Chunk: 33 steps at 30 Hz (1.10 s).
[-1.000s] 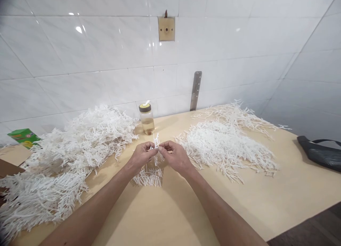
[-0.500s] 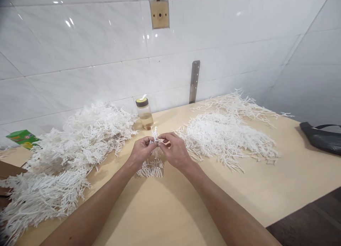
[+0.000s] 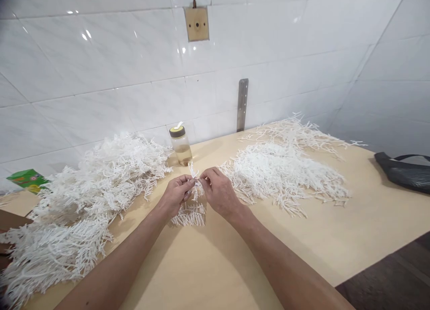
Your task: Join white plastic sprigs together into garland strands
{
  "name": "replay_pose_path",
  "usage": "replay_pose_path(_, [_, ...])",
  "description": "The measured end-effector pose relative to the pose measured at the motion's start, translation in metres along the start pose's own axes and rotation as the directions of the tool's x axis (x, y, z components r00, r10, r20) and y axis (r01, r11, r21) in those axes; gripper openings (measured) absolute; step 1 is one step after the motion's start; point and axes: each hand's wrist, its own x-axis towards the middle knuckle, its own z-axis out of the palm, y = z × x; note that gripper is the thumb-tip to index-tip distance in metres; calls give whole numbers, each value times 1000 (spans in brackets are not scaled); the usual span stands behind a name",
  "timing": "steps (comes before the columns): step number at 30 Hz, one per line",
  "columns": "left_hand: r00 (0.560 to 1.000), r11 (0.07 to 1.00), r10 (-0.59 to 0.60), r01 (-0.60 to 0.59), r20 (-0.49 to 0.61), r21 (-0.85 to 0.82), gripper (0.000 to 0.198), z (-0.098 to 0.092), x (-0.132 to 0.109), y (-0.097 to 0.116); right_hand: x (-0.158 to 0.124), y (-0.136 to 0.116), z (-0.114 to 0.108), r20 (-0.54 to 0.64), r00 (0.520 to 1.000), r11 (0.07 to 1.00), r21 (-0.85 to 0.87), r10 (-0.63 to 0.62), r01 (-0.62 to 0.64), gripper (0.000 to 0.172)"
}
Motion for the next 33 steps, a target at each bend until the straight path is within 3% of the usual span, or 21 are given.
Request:
replay_pose_path(6, [999,999,-38,37,-19,-38,38,-1,0,-1,1,-3,2,-46,981,979,80,189,-185,13])
replay_pose_path(16, [995,999,-34,35,94,-3,38,0,-5,5,0,-6,2,-80,978,974,137,194,-182,11])
replay_pose_path(21, [995,998,-43,39,89,41,41,-3,-2,0,0,-6,1,-113,984,988,89,136,-127,13])
replay_pose_path(24, [995,992,-57,47,83,115,43,-4,-1,-3,1,-6,0,-112,978,981,105,175,-163,14])
replay_pose_path(27, [997,993,-49,43,55,114,45,-3,0,-3,2,-5,-3,-47,946,934,177,322,-310,17])
replay_pose_path(30, [1000,998,-8,8,8,64,45,-2,0,-1,5,-5,-7,134,858,813,276,496,-513,23])
replay_pose_path(33, [1000,1000,25,-25,8,16,41,-5,0,2,6,-5,-9,267,795,725,326,545,-606,27])
